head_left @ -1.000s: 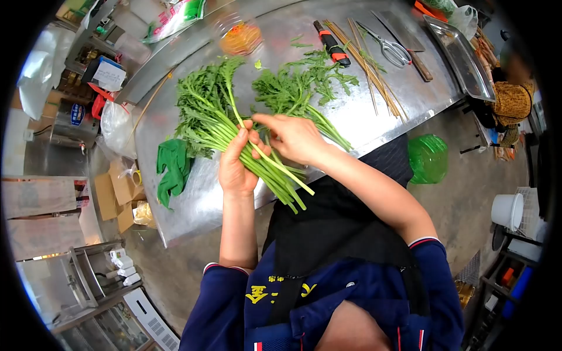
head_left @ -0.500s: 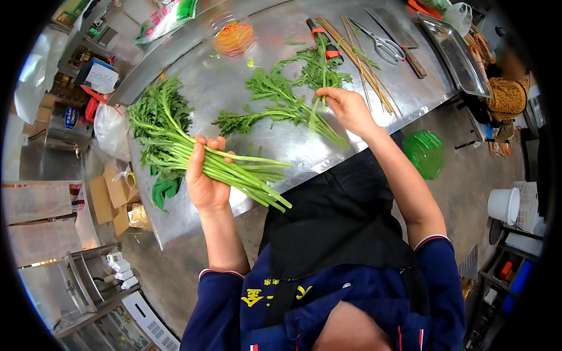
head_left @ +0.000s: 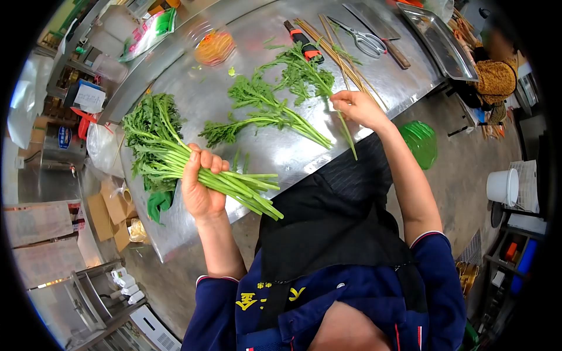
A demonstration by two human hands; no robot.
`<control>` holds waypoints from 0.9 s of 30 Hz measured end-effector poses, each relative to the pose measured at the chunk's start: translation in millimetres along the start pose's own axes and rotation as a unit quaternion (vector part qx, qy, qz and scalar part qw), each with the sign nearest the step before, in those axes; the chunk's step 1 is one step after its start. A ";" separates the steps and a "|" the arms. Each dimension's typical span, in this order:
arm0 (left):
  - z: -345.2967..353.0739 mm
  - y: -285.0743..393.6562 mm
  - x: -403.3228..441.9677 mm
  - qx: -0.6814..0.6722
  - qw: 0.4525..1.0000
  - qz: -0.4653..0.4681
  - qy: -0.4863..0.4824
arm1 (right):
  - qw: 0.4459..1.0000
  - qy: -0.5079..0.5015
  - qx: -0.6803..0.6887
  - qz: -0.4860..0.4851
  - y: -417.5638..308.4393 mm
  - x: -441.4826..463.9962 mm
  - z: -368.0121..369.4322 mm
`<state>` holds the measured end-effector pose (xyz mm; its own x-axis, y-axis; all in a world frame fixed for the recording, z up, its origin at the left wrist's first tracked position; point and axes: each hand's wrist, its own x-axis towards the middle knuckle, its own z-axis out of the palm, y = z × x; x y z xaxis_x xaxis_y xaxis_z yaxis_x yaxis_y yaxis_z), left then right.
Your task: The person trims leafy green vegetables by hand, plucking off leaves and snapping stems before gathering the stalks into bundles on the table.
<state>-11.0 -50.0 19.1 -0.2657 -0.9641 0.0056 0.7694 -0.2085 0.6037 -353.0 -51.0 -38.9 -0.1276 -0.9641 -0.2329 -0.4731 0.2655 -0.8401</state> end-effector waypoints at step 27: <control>53.0 -50.2 23.6 0.071 0.993 -0.085 0.030 | 0.887 -0.136 0.437 -0.070 -62.2 -71.3 77.9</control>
<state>-86.7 -53.5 31.1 -0.3455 -0.9262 -0.1510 0.6261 -0.3473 0.6981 -246.6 1.5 -8.2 0.1500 -0.9830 -0.1054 0.4026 0.1581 -0.9016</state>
